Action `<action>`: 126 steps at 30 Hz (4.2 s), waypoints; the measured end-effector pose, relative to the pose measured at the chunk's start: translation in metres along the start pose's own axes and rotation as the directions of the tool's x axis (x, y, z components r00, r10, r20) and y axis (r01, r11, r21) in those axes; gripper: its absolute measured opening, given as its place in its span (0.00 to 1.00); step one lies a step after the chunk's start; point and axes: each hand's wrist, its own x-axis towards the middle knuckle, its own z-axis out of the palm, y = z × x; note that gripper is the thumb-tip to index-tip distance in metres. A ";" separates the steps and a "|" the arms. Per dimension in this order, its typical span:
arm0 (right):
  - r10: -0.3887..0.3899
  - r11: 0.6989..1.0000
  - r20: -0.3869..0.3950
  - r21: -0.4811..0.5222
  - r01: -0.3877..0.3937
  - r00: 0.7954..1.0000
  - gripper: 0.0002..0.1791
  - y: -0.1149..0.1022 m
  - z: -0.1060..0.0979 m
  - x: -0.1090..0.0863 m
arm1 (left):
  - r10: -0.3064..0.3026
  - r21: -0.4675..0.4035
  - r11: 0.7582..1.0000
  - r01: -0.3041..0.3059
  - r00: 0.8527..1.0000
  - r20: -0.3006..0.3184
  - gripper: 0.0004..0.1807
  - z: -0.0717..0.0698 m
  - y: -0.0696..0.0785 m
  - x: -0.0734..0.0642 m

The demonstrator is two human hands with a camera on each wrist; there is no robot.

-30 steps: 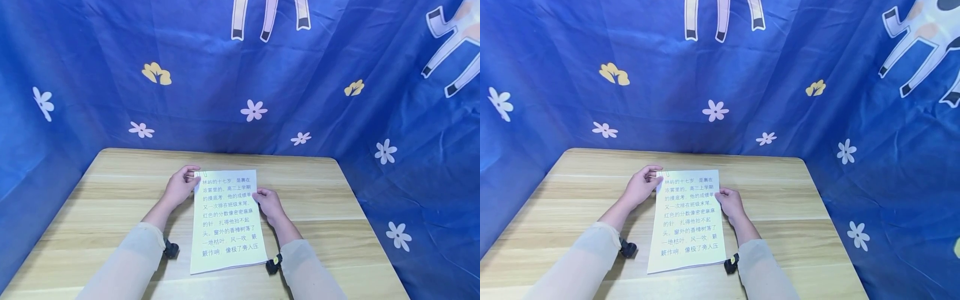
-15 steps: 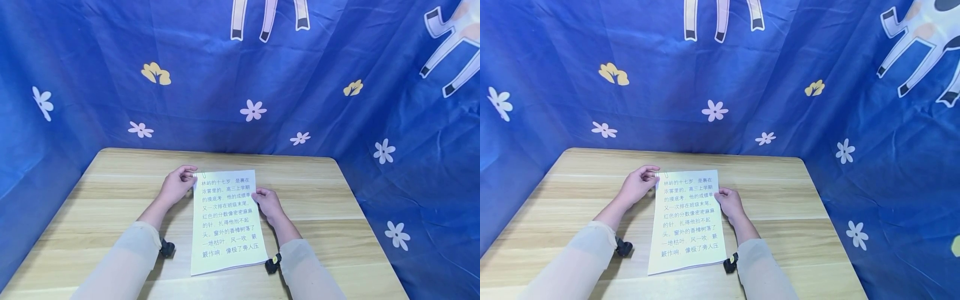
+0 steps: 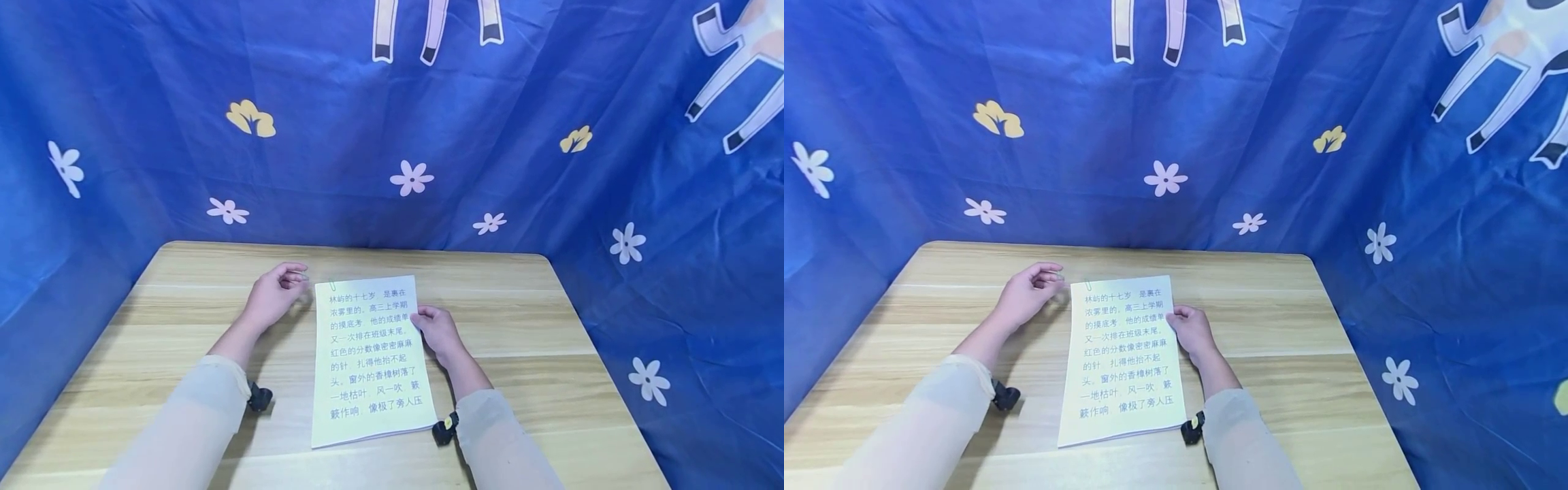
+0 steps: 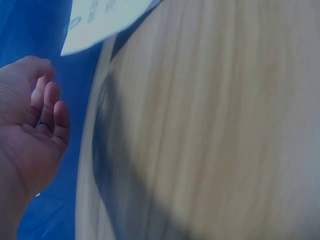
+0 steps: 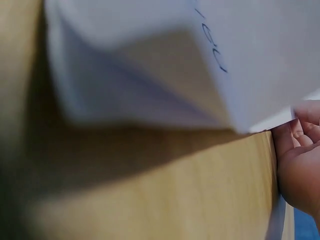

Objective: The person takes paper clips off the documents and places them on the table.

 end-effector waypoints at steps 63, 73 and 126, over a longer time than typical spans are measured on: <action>-0.010 0.999 -0.001 -0.035 0.010 1.000 0.14 0.004 0.002 0.002 | -0.111 0.242 0.968 0.071 0.982 0.155 0.33 -0.053 -0.055 0.036; -0.030 0.999 0.004 -0.032 0.030 1.000 0.14 -0.002 0.001 0.000 | -0.104 0.212 0.972 0.101 0.995 0.004 0.41 -0.054 -0.038 0.031; -0.027 1.000 -0.026 -0.012 0.026 0.999 0.12 0.002 0.003 -0.001 | -0.095 -0.069 0.993 0.095 0.995 -0.002 0.24 0.059 0.017 -0.013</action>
